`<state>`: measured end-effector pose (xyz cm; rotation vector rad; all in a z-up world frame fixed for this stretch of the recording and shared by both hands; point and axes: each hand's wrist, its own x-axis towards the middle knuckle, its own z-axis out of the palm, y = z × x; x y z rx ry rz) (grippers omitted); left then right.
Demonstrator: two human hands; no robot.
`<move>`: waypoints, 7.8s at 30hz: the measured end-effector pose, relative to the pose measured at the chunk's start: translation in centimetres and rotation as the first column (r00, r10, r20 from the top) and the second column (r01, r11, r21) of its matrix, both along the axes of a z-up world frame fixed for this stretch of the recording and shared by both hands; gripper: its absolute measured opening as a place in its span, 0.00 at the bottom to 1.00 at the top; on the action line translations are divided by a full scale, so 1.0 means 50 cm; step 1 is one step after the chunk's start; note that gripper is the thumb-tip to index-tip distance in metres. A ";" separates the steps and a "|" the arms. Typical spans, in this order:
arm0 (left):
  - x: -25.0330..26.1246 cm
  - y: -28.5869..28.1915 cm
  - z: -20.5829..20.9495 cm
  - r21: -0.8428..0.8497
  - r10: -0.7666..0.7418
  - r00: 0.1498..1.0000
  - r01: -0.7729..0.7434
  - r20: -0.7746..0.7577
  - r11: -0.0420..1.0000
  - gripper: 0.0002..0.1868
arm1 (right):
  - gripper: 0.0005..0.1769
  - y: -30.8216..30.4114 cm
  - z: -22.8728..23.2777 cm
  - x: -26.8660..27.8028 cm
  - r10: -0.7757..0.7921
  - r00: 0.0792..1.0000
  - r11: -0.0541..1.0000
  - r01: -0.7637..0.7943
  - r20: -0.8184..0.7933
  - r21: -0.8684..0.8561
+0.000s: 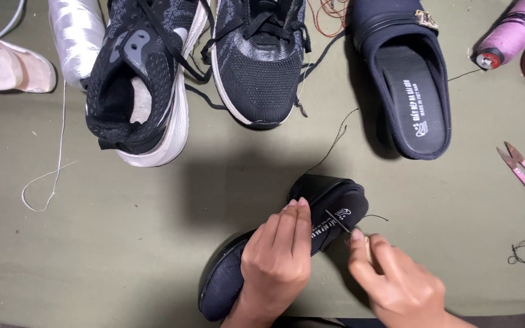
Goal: The person uses a wooden-handled awl to pierce holes in the sole of a black slip-on shoe and then pulls a black thread through the holes to stitch the sole. They repeatedly puncture the shoe and pull the thread tight to secure the stitching.
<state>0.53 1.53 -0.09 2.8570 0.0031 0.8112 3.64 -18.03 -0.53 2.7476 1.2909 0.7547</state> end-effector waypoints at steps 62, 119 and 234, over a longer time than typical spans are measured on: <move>0.024 -0.002 0.006 0.028 0.094 0.994 -0.095 0.047 0.995 0.05 | 0.04 0.061 0.117 0.063 0.330 0.926 0.881 -0.233 0.182 -0.411; 0.022 -0.011 0.007 -0.047 0.112 0.992 -0.110 0.057 0.993 0.05 | 0.06 0.062 0.105 0.129 0.138 -0.454 0.650 0.712 -0.880 -0.265; 0.064 0.050 0.080 -0.296 -0.681 0.632 0.614 -0.370 0.731 0.18 | 0.15 -0.062 -0.143 -0.061 0.203 0.737 0.740 0.315 -0.644 0.594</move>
